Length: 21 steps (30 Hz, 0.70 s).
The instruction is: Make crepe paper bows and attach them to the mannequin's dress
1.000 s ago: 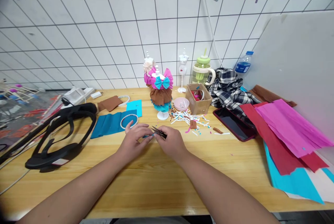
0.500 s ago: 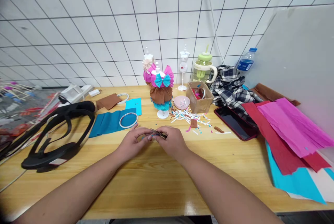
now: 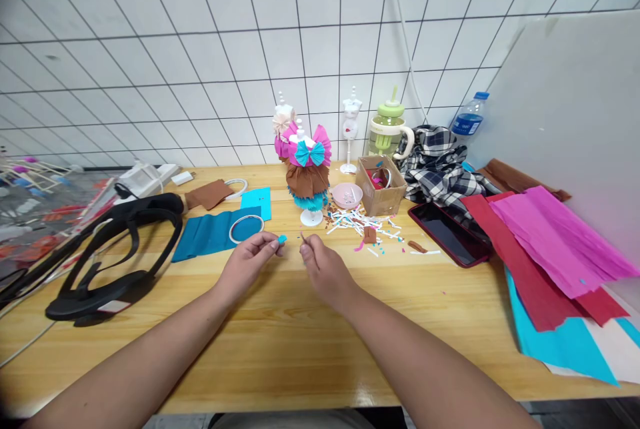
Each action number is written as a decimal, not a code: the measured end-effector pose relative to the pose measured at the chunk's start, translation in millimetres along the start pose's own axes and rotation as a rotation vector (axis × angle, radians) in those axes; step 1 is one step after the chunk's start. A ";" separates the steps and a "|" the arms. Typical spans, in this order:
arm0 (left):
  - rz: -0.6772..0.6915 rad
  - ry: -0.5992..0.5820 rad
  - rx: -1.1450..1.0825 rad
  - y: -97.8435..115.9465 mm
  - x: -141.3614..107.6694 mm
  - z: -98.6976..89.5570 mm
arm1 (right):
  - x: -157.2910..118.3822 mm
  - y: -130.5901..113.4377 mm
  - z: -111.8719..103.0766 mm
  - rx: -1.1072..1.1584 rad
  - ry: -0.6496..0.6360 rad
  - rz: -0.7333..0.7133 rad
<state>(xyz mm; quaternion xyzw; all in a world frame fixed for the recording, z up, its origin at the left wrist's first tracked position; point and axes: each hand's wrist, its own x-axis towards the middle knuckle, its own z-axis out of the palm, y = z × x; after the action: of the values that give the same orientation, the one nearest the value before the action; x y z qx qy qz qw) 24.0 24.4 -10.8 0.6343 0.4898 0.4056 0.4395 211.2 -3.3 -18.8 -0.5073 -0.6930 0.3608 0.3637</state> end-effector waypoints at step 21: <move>-0.014 -0.093 -0.086 -6.6 -1.1 7.5 | -5.1 -2.1 12.9 0.056 -0.178 0.002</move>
<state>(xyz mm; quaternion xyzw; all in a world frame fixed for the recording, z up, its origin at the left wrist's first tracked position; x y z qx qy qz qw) 29.2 23.0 -19.3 0.6295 0.4554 0.3935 0.4914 200.1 -10.4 -23.9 -0.4635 -0.7116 0.4240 0.3145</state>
